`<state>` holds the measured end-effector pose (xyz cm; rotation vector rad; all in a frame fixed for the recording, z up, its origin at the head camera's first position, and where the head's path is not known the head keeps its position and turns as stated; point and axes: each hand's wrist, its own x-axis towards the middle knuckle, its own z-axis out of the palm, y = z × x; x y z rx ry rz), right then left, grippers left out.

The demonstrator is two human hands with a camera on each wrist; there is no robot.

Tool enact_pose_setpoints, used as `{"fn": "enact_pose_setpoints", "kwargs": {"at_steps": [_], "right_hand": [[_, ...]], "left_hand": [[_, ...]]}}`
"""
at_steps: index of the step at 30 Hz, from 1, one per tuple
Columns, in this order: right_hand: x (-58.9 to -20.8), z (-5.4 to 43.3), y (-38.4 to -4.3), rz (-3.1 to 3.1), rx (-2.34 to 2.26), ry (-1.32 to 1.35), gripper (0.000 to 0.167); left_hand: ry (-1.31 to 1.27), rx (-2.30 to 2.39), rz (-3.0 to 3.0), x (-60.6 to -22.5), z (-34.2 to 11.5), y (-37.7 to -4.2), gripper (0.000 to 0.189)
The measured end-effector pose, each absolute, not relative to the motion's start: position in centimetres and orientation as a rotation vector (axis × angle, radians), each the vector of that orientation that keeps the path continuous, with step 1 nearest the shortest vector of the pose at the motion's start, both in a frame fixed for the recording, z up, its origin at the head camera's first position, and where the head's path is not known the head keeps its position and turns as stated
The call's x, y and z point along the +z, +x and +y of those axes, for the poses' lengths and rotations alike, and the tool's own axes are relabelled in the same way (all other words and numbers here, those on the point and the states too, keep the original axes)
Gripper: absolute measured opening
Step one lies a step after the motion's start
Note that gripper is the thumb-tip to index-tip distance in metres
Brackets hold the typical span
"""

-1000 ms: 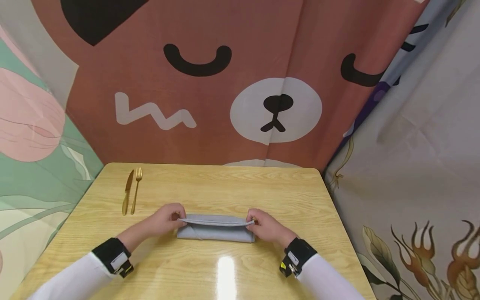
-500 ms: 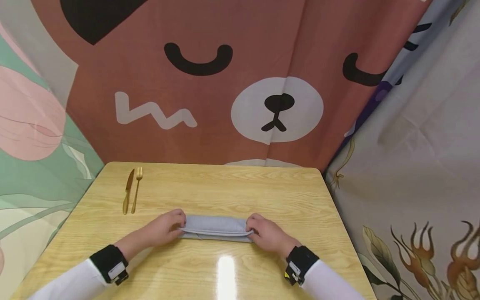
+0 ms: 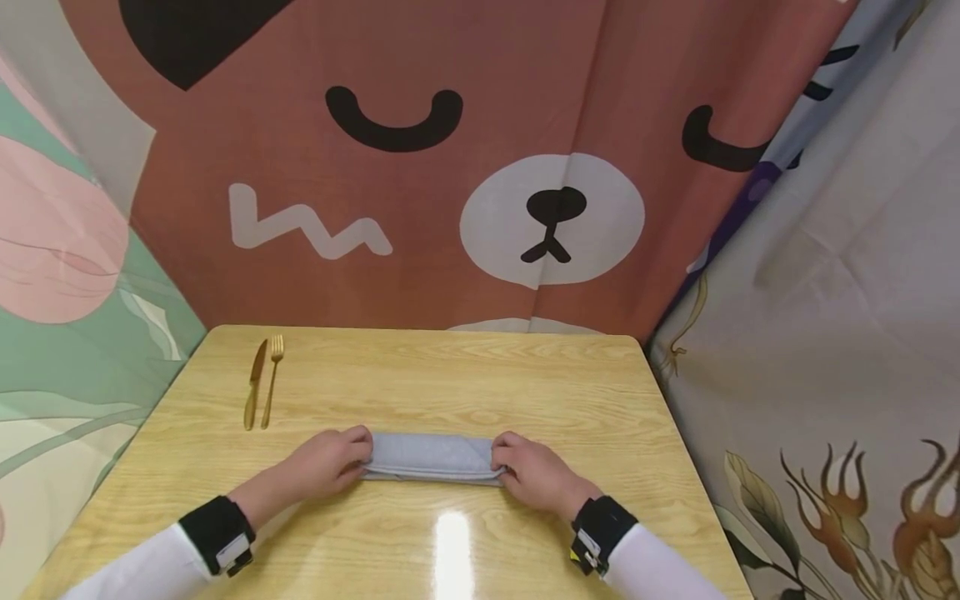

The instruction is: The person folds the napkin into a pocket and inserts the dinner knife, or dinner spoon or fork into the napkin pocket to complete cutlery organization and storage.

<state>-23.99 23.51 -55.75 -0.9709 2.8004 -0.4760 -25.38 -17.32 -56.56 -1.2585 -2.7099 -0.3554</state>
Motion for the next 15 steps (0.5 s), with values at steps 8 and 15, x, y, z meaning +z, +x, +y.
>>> {"fn": "enact_pose_setpoints", "kwargs": {"at_steps": [8,15], "right_hand": [[-56.27,23.63,-24.14,2.844,-0.422,-1.010,0.011],[-56.68,23.93,-24.49,2.891,-0.390,-1.071,0.015]], "left_hand": [[-1.296,-0.201,-2.629,-57.01,-17.45,-25.43,0.011],[-1.291,-0.173,-2.585,-57.50,-17.48,-25.58,0.008]]}}
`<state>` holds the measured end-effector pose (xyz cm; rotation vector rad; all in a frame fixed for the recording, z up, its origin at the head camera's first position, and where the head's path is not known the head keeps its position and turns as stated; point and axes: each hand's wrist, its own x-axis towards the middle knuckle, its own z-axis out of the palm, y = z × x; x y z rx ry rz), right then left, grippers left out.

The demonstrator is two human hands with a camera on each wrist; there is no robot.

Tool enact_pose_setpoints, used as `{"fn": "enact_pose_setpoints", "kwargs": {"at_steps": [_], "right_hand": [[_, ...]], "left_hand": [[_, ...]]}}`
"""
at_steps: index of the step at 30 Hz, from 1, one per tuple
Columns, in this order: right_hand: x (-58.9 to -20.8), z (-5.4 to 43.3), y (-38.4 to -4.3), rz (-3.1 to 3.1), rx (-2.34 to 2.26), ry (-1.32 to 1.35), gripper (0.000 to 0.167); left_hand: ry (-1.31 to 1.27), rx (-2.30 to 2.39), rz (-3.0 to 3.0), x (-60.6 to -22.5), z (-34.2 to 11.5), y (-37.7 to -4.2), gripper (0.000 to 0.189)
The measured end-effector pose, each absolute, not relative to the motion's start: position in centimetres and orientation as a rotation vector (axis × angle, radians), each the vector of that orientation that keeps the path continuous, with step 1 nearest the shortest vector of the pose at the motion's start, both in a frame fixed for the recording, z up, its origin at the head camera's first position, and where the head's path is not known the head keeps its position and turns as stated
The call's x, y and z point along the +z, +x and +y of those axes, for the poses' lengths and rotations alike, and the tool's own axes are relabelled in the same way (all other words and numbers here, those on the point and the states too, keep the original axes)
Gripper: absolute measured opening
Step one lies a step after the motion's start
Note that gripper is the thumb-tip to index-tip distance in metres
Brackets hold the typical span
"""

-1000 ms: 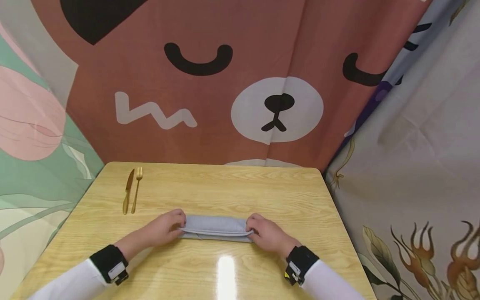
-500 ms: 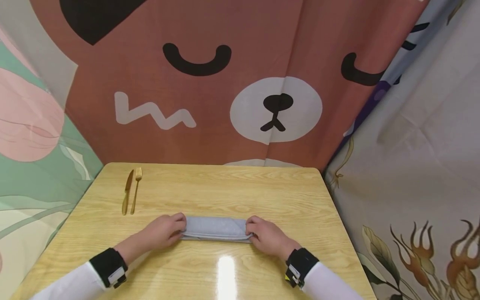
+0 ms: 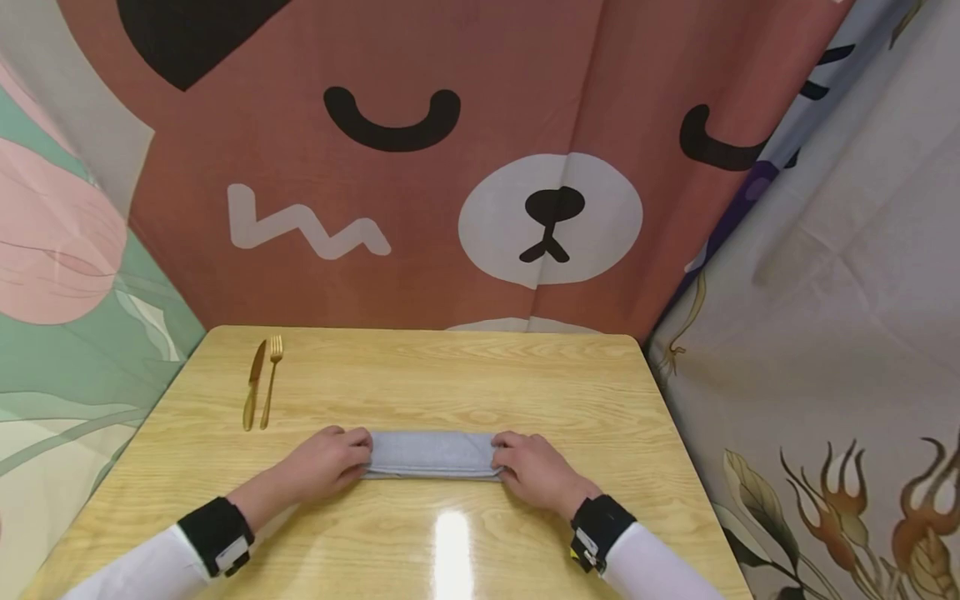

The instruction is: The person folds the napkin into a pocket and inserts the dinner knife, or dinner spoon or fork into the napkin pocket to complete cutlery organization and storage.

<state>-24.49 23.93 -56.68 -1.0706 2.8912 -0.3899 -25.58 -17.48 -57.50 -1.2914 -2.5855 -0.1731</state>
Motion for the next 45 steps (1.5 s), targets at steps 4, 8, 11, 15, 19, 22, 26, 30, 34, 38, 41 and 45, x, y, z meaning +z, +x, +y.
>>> {"fn": "enact_pose_setpoints", "kwargs": {"at_steps": [4,8,11,15,19,22,26,30,34,38,41,45], "right_hand": [[-56.8,24.1,-24.4,2.898,-0.355,-1.108,0.017],[-56.8,24.4,-24.1,2.905,-0.317,-1.098,0.023],[-56.8,24.6,-23.8,2.895,-0.327,-1.073,0.026],[-56.5,24.1,-23.7,2.904,-0.349,-1.041,0.023],[-56.0,22.6,-23.9,2.948,-0.347,-1.014,0.016],[-55.9,21.2,-24.0,2.962,-0.356,-1.016,0.015],[-56.2,19.8,-23.7,2.900,-0.335,-1.001,0.027],[-56.3,18.9,-23.0,2.813,-0.250,-0.935,0.059],[-55.9,18.0,-22.5,2.792,-0.180,-0.963,0.068],[-55.4,16.9,-22.5,2.770,-0.160,-1.004,0.075],[-55.6,16.5,-22.5,2.730,-0.147,-0.986,0.083],[-56.2,16.5,-22.3,2.686,-0.121,-0.950,0.094]], "left_hand": [[-1.289,-0.189,-2.588,-57.6,-17.6,-25.3,0.004],[-1.265,-0.209,-2.595,-57.5,-17.6,-24.8,0.006],[-1.217,-0.233,-2.620,-57.4,-17.2,-24.5,0.008],[-1.106,-0.246,-2.688,-57.3,-15.9,-24.3,0.019],[-1.031,-0.235,-2.741,-57.0,-13.9,-24.2,0.023],[-1.038,-0.267,-2.799,-56.8,-12.6,-24.0,0.008],[-1.070,-0.344,-2.962,-56.8,-11.6,-23.7,0.038],[-1.107,-0.350,-3.061,-56.8,-11.6,-23.4,0.051],[-1.161,-0.335,-3.070,-56.9,-12.0,-23.3,0.051],[-1.218,-0.373,-3.077,-57.0,-12.3,-23.3,0.057],[-1.267,-0.372,-3.081,-56.9,-12.5,-23.3,0.064],[-1.324,-0.293,-3.071,-56.9,-12.9,-23.5,0.073]]}}
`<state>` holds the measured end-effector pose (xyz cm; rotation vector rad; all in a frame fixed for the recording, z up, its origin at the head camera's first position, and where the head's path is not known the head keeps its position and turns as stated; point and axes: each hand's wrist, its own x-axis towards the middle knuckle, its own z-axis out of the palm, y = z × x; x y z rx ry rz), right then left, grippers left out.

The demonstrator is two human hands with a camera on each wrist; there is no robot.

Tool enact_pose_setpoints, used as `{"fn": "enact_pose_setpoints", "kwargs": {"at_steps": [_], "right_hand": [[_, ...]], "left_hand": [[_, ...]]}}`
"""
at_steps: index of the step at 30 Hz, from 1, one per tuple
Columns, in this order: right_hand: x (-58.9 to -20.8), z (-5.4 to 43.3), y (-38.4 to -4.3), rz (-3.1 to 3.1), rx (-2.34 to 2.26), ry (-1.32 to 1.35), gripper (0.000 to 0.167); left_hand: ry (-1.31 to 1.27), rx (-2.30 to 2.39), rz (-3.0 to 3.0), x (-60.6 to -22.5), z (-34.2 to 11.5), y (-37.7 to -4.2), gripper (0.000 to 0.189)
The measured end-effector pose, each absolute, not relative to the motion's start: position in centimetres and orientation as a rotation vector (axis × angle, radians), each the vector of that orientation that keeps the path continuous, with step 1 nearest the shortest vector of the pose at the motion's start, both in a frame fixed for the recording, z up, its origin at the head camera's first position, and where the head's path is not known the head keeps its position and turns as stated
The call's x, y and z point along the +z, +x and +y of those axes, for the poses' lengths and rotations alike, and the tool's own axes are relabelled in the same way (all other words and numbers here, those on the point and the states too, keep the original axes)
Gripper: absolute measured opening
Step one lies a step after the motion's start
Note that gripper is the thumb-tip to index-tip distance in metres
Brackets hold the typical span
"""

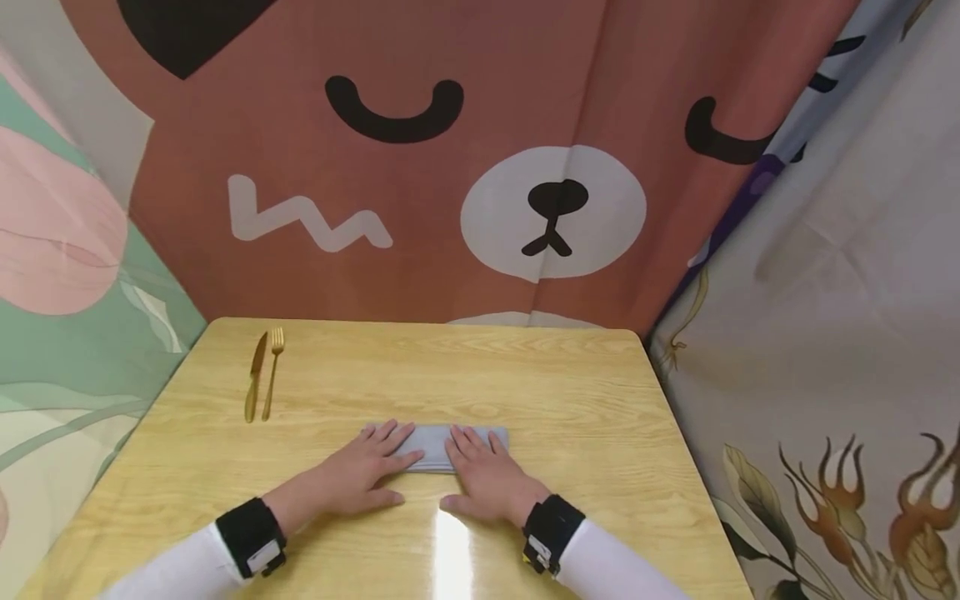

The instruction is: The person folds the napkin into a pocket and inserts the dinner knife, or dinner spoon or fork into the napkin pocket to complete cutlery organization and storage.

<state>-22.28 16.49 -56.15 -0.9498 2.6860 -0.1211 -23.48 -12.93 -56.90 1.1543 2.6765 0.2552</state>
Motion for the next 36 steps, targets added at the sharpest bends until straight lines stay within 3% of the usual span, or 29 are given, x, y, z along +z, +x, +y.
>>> {"fn": "enact_pose_setpoints", "kwargs": {"at_steps": [6,20,36], "right_hand": [[-56.8,16.8,-22.4,2.634,-0.121,-0.929,0.100],[-57.0,17.7,-22.7,2.613,-0.182,-0.974,0.097],[-57.2,18.7,-23.4,2.602,-0.278,-1.011,0.098]], "left_hand": [[1.162,0.142,2.659,-56.9,-13.7,-23.5,0.080],[1.056,0.126,2.658,-56.1,-14.1,-23.1,0.090],[1.167,0.179,2.831,-57.8,-16.0,-24.0,0.056]]}}
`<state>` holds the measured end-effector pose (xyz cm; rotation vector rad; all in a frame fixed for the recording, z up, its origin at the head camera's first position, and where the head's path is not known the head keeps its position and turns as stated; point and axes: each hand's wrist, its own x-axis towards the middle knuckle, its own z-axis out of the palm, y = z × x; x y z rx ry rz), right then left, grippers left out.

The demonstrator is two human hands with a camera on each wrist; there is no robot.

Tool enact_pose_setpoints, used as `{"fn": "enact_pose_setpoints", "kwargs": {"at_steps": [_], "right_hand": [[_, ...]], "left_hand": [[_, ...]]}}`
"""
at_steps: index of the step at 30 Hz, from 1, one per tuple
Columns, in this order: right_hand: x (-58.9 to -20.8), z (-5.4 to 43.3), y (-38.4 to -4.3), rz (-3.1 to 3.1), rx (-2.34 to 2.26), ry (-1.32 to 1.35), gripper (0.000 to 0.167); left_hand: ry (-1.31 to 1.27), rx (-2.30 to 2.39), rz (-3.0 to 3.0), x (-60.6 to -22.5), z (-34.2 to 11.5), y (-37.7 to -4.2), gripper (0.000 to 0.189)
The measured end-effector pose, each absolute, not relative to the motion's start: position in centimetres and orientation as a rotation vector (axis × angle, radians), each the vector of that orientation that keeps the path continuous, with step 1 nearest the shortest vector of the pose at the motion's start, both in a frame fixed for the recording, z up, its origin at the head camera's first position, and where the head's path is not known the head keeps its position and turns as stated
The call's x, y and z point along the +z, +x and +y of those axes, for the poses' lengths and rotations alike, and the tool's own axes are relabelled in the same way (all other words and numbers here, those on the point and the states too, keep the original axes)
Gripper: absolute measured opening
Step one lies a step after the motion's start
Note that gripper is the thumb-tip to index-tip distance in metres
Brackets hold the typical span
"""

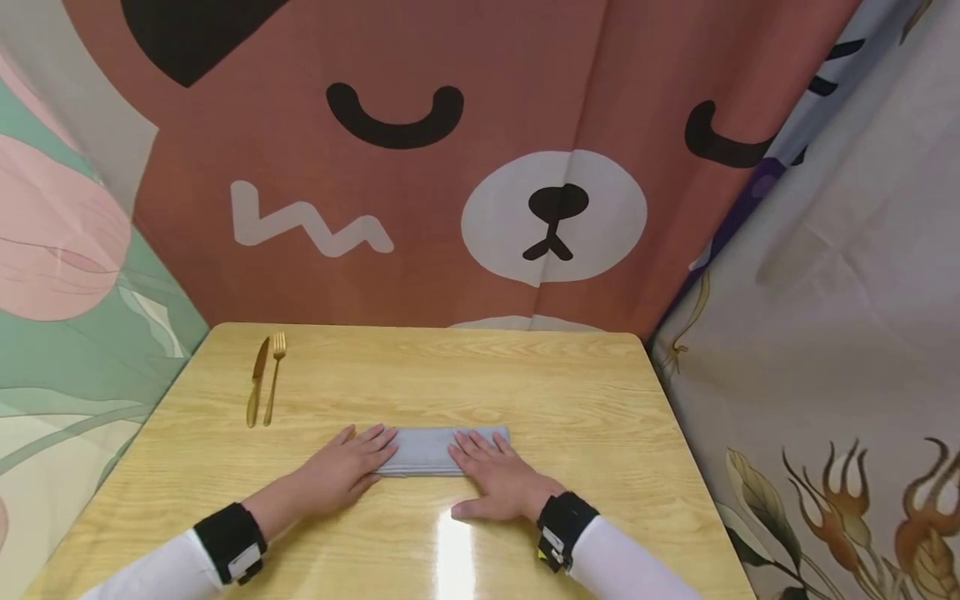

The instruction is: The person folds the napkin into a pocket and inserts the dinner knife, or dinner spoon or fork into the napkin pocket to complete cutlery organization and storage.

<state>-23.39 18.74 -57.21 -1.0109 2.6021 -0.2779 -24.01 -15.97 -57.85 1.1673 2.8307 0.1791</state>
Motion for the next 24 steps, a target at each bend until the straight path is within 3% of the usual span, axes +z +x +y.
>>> {"fn": "enact_pose_setpoints", "kwargs": {"at_steps": [17,24], "right_hand": [[-57.1,18.0,-23.0,2.694,-0.215,-1.026,0.088],[-55.4,15.1,-22.4,2.889,-0.106,-1.112,0.057]], "left_hand": [[1.198,0.311,2.845,-56.4,-16.2,-23.9,0.039],[1.229,0.318,2.936,-56.7,-16.0,-24.1,0.028]]}}
